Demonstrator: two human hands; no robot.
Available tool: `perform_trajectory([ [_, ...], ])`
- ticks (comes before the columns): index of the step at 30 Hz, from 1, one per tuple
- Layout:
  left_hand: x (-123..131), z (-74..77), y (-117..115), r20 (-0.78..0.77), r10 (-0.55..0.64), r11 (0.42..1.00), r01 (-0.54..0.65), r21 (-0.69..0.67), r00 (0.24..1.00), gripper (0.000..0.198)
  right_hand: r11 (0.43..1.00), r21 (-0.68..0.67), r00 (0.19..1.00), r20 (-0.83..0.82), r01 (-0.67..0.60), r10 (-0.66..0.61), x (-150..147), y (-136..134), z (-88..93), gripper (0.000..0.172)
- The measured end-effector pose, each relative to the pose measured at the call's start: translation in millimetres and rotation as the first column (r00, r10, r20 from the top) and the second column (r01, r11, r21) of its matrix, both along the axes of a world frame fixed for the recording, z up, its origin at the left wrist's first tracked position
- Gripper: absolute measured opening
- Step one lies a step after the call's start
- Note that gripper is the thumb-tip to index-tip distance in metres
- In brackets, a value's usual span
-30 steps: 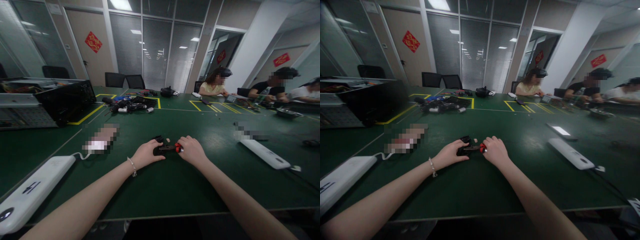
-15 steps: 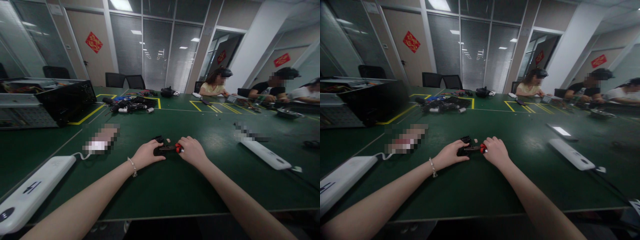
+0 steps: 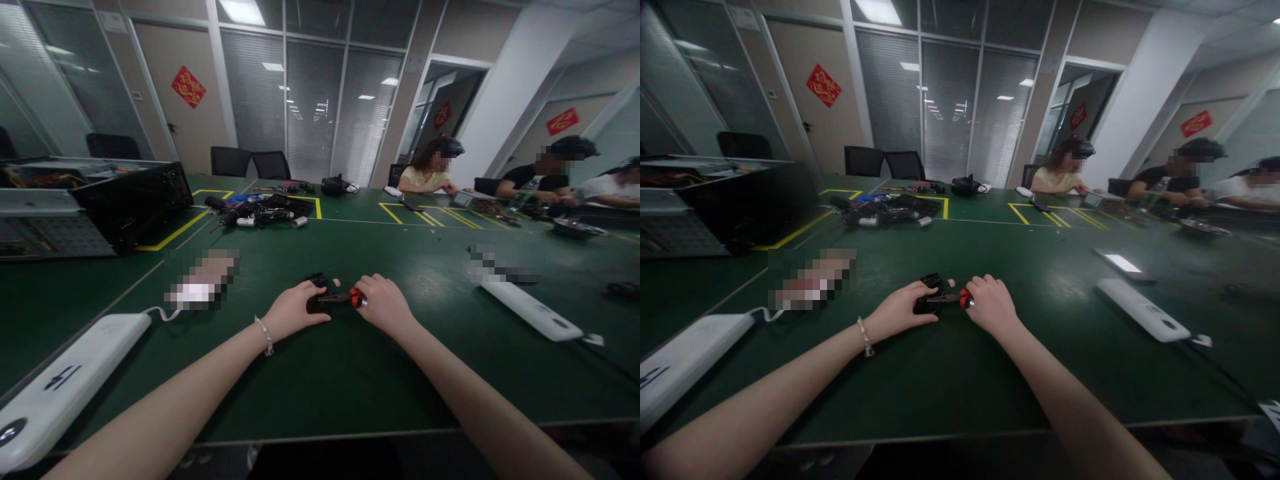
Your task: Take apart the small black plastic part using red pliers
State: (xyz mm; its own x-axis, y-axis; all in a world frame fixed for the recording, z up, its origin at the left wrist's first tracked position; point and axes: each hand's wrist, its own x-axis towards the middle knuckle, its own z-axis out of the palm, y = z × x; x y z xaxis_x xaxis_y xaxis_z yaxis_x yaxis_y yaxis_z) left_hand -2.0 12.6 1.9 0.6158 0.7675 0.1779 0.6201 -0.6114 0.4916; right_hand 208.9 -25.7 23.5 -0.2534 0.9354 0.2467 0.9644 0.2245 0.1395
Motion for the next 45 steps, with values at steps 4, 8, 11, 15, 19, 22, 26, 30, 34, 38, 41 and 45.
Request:
perform_trajectory([
  [4,-0.1,-0.2,0.5,-0.006,0.002,1.000,-0.002,-0.011,1.000,0.060,1.000,-0.004,1.000,-0.004,-0.003,0.003,-0.3,0.3,-1.6,0.018],
  [8,-0.5,-0.1,0.7,0.002,-0.004,1.000,0.004,-0.008,1.000,0.060,1.000,0.016,1.000,-0.005,-0.014,0.014,1.2,0.7,-3.0,0.017],
  [11,-0.6,0.3,0.6,-0.008,-0.001,1.000,0.001,-0.005,1.000,0.060,1.000,0.018,1.000,-0.008,-0.016,0.016,1.6,0.8,-2.8,0.017],
  [15,-0.1,1.3,0.0,-0.021,0.006,1.000,-0.006,-0.005,1.000,0.061,1.000,0.018,1.000,-0.022,-0.022,0.022,0.9,1.0,-2.6,0.018],
  [19,0.0,2.2,-1.0,-0.020,0.009,1.000,-0.009,-0.017,1.000,0.060,1.000,0.009,1.000,-0.018,-0.015,0.015,0.8,0.7,-2.3,0.017],
  [22,-0.6,2.1,-1.2,-0.012,0.004,1.000,-0.005,-0.020,1.000,0.060,1.000,0.008,1.000,-0.013,-0.006,0.006,1.2,0.6,-2.2,0.017],
  [26,-1.0,-0.1,-0.5,0.007,0.000,1.000,0.000,-0.006,1.000,0.059,1.000,0.005,1.000,-0.017,-0.004,0.004,1.6,1.3,-3.4,0.017],
  [30,-0.1,-3.1,0.9,0.031,0.004,1.000,-0.004,-0.003,1.000,0.058,1.000,0.016,1.000,-0.015,-0.015,0.015,1.4,2.2,-4.8,0.017],
  [34,0.0,-5.2,2.2,0.041,-0.005,1.000,0.005,-0.009,0.999,0.058,1.000,0.014,0.999,-0.034,-0.022,0.022,0.7,2.4,-4.3,0.018],
  [38,-0.6,-5.0,2.3,0.052,-0.005,1.000,0.006,-0.016,0.999,0.059,1.000,0.019,0.999,-0.028,-0.015,0.015,0.6,1.7,-3.5,0.019],
  [41,-0.6,-4.1,2.0,0.048,0.004,1.000,-0.003,-0.026,0.999,0.058,1.000,0.025,1.000,-0.022,-0.014,0.015,1.3,1.5,-4.0,0.017],
  [45,-0.1,-3.6,1.9,0.041,0.003,1.000,-0.002,-0.027,0.999,0.058,1.000,0.015,1.000,-0.019,-0.012,0.012,1.4,1.9,-4.7,0.016],
])
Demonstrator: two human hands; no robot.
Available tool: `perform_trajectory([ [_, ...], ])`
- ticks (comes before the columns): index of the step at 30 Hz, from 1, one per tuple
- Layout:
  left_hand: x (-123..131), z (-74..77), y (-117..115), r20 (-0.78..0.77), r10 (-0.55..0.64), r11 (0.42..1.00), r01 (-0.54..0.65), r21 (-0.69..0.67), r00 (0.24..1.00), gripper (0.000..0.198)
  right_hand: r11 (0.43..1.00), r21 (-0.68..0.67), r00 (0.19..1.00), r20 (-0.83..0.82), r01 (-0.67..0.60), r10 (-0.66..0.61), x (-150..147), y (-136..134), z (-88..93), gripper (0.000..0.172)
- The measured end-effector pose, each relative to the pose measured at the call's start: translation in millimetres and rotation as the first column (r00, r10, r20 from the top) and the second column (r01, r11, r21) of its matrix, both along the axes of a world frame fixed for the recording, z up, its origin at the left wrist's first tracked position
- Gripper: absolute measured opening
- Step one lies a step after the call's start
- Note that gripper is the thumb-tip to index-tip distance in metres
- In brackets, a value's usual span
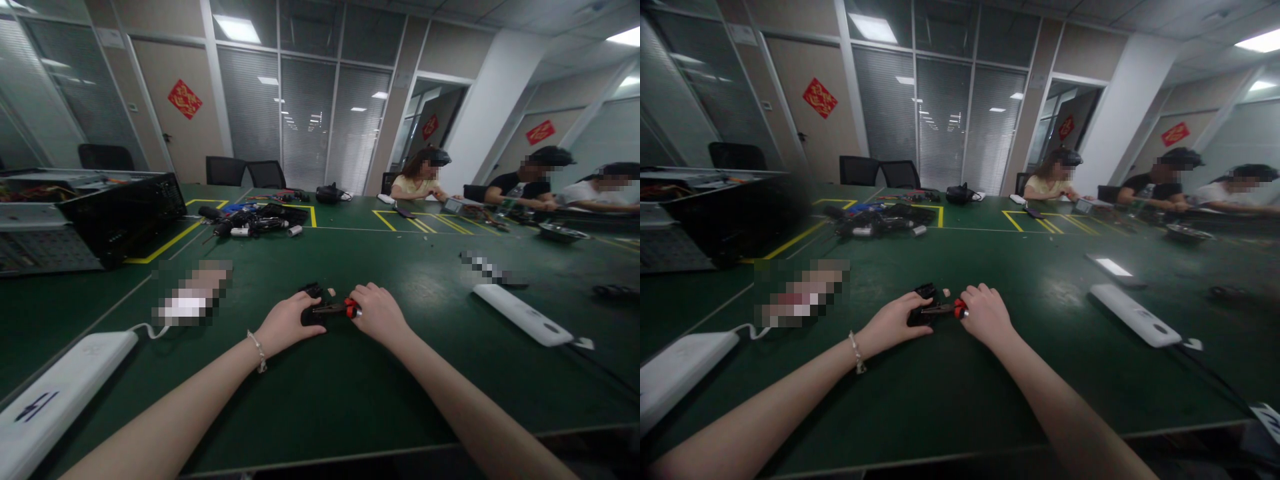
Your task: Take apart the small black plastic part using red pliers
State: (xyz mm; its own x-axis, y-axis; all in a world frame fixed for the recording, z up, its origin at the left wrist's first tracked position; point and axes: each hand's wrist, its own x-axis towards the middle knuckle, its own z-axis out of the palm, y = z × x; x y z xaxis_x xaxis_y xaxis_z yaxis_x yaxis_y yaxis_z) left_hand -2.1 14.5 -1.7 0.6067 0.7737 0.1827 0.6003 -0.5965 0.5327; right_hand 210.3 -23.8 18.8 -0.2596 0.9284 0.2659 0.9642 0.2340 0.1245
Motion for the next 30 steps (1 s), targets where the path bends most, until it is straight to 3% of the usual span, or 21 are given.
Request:
perform_trajectory([
  [30,0.7,4.0,-1.7,-0.023,0.014,1.000,-0.014,-0.018,1.000,0.059,1.000,-0.015,1.000,-0.014,0.007,-0.007,-0.6,-1.4,3.0,0.018],
])
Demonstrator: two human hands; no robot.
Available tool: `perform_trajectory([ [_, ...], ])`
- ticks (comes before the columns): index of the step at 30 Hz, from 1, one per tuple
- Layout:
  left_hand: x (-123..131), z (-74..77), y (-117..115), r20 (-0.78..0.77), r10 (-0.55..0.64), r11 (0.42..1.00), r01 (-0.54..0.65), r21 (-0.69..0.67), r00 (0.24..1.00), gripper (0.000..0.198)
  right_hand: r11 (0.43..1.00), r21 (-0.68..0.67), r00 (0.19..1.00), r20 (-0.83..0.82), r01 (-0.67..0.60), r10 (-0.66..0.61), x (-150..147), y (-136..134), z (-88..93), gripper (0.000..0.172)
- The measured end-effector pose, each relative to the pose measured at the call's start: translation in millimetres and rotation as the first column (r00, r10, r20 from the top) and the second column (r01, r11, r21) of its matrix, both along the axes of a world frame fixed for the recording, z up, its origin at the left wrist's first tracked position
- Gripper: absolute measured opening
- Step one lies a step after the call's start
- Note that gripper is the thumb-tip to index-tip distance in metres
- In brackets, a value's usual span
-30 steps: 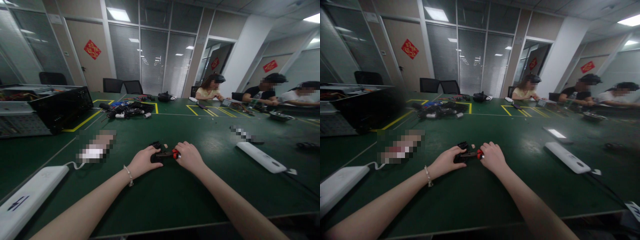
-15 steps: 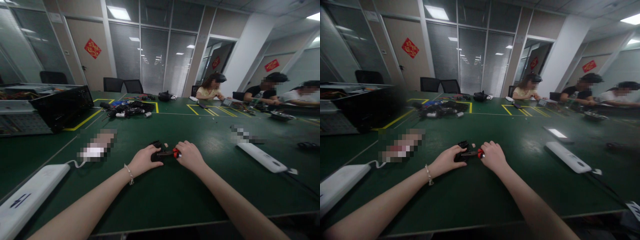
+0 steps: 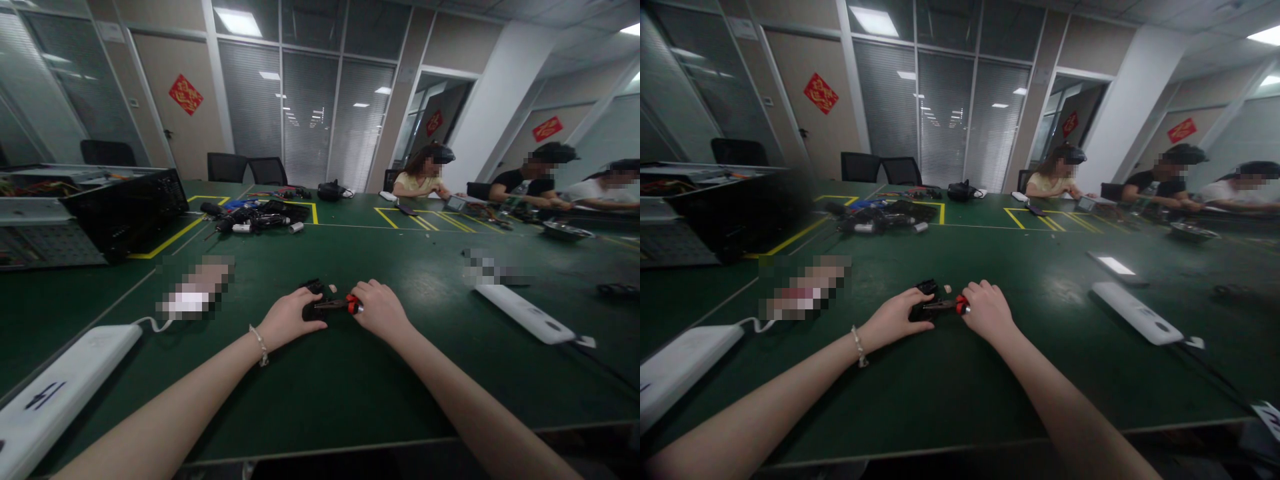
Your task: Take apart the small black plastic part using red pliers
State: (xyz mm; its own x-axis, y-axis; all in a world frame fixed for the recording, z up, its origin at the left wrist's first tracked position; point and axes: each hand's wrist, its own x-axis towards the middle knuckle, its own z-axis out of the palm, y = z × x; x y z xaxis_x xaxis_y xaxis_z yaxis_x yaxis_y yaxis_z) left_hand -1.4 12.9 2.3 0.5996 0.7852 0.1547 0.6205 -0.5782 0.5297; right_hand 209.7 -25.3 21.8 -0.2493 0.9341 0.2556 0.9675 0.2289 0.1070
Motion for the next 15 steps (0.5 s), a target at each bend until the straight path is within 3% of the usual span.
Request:
perform_trajectory([
  [15,-0.9,-2.4,0.9,0.004,-0.014,0.999,0.013,0.029,1.000,0.059,1.000,0.006,1.000,0.021,-0.002,0.002,1.5,0.9,-1.8,0.018],
])
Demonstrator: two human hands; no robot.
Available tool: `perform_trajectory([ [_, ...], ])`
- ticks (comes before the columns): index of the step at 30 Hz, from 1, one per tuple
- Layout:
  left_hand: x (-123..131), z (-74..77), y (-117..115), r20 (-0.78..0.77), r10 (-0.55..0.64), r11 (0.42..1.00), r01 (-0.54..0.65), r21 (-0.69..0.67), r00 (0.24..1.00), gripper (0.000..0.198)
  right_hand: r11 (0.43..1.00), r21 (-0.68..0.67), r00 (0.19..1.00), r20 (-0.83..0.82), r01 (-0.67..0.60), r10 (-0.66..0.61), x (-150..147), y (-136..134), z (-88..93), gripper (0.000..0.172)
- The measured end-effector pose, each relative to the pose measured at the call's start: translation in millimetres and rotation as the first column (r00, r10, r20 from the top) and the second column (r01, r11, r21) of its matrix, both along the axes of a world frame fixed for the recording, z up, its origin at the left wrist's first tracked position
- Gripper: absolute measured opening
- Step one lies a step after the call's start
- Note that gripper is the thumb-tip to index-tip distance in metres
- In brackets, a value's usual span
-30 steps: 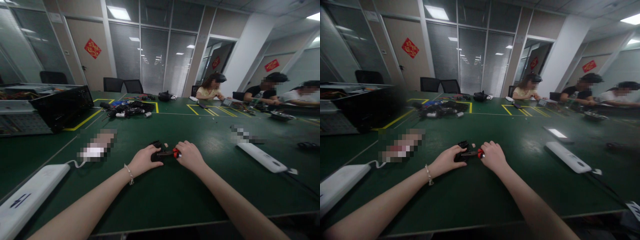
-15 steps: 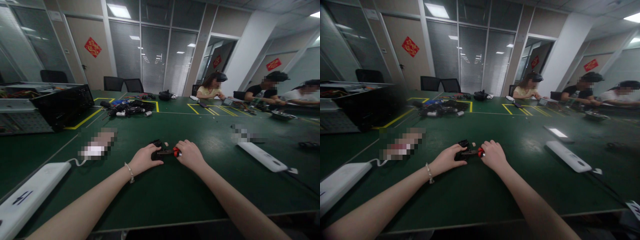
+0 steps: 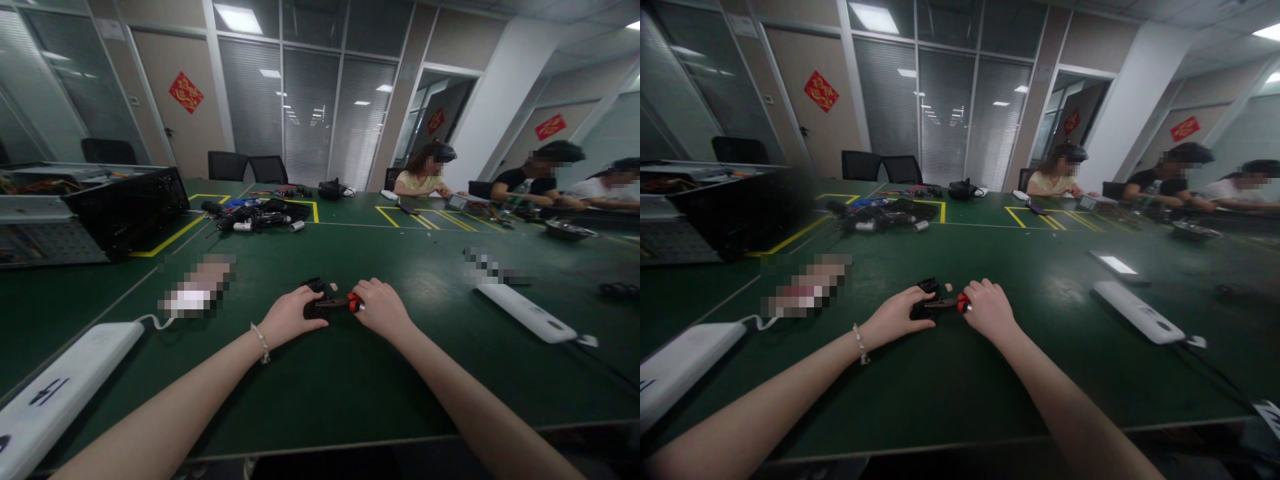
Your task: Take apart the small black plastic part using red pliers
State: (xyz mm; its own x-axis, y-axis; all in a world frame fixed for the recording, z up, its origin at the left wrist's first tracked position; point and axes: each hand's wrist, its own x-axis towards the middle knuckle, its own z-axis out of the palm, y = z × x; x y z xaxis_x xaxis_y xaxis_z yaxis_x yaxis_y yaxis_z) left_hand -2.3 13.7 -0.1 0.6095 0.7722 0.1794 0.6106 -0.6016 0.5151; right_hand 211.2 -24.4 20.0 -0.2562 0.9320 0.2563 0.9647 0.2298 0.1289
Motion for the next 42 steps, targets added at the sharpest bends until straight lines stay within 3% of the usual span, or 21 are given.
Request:
perform_trajectory([
  [21,0.3,2.7,-0.6,0.001,0.004,0.999,-0.004,-0.043,1.000,0.059,1.000,-0.013,1.000,-0.013,0.006,-0.006,-2.0,-0.5,1.5,0.017],
  [42,0.5,1.5,0.0,0.006,-0.005,1.000,0.005,0.001,1.000,0.059,1.000,0.008,1.000,-0.020,-0.008,0.008,-1.2,1.0,-0.9,0.018],
])
